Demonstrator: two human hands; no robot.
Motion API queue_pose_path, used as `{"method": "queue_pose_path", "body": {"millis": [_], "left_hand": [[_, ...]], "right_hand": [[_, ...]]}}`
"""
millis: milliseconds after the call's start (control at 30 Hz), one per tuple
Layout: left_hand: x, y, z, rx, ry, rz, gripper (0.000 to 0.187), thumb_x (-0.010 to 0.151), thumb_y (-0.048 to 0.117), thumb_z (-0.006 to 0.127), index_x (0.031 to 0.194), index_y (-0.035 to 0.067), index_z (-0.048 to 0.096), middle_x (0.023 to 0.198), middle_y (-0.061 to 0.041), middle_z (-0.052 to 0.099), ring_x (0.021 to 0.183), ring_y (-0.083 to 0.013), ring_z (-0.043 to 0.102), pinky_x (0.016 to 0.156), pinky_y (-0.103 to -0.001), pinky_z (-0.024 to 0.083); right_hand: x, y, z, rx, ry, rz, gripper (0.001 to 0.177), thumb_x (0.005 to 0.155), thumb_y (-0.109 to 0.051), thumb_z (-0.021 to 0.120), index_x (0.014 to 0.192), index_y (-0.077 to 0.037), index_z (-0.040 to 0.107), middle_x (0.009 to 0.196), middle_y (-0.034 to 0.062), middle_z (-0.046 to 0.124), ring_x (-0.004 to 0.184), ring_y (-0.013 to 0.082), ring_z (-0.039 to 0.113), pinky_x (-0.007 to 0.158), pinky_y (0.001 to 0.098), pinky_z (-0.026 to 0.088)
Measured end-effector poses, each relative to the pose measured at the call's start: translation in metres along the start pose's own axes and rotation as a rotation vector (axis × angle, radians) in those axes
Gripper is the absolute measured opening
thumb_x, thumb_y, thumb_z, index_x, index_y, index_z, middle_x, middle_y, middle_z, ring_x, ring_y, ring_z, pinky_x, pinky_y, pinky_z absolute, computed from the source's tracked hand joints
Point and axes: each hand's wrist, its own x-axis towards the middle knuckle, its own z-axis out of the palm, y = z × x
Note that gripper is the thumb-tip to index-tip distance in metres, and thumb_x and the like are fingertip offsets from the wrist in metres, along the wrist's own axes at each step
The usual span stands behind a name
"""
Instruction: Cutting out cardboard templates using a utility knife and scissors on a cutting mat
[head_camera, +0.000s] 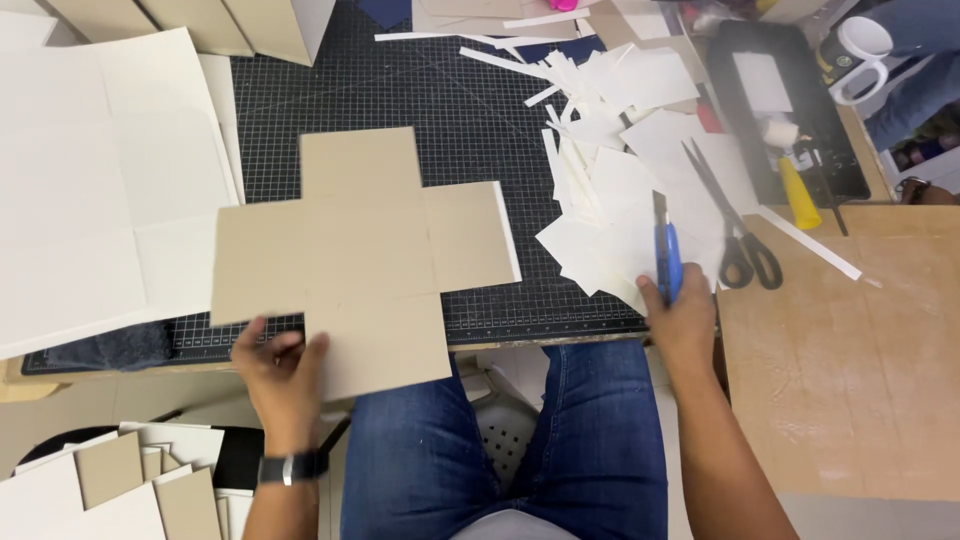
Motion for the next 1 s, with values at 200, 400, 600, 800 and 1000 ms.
{"method": "queue_pose_path", "body": {"millis": [200, 400, 600, 800, 1000], "left_hand": [[-0.052, 0.053, -0.017, 0.392, -0.016, 0.340, 0.055, 0.091, 0.005, 0.078, 0.138, -0.003, 0.051, 0.137, -0.022, 0.049, 0.137, -0.0416, 0.042, 0.115, -0.055, 0.035], [-0.010, 0.074, 0.077, 0.365, -0.517, 0.517, 0.032, 0.092, 0.007, 0.071, 0.123, 0.009, 0.071, 0.122, -0.014, 0.069, 0.123, -0.0403, 0.060, 0.102, -0.051, 0.046], [0.035, 0.001, 0.210, 0.797, -0.451, 0.813, 0.042, 0.089, 0.021, 0.076, 0.130, 0.016, 0.071, 0.134, -0.010, 0.063, 0.137, -0.0357, 0.046, 0.112, -0.047, 0.040], [0.033, 0.007, 0.214, 0.943, -0.475, 0.748, 0.040, 0.106, 0.035, 0.054, 0.142, 0.018, 0.058, 0.152, -0.006, 0.049, 0.147, -0.0304, 0.032, 0.120, -0.047, 0.025], [0.036, -0.006, 0.219, 0.985, -0.461, 0.772, 0.039, 0.107, 0.037, 0.051, 0.141, 0.018, 0.055, 0.152, -0.004, 0.046, 0.147, -0.0297, 0.030, 0.120, -0.046, 0.025]], "right_hand": [[0.004, 0.011, -0.009, -0.152, 0.195, -0.050, 0.035, 0.111, -0.031, 0.071, 0.121, 0.000, 0.059, 0.101, 0.0184, 0.056, 0.086, 0.0392, 0.069, 0.072, 0.0478, 0.056], [-0.037, -0.141, -0.024, 0.489, -0.535, 0.202, 0.064, 0.102, -0.016, 0.059, 0.156, -0.008, 0.026, 0.088, 0.0231, 0.063, 0.065, 0.0310, 0.069, 0.058, 0.0431, 0.064], [-0.030, -0.189, 0.013, 0.084, -0.641, -0.159, 0.059, 0.109, -0.033, 0.041, 0.164, -0.017, 0.028, 0.100, 0.0274, 0.071, 0.078, 0.0356, 0.077, 0.066, 0.0479, 0.064], [-0.012, -0.195, 0.051, -0.082, -0.567, -0.263, 0.055, 0.110, -0.034, 0.041, 0.163, -0.024, 0.035, 0.123, 0.0317, 0.068, 0.108, 0.0471, 0.071, 0.085, 0.0560, 0.059], [-0.001, -0.191, 0.067, -0.128, -0.568, -0.294, 0.054, 0.109, -0.034, 0.041, 0.163, -0.026, 0.035, 0.120, 0.0303, 0.070, 0.107, 0.0469, 0.071, 0.084, 0.0543, 0.059]]}}
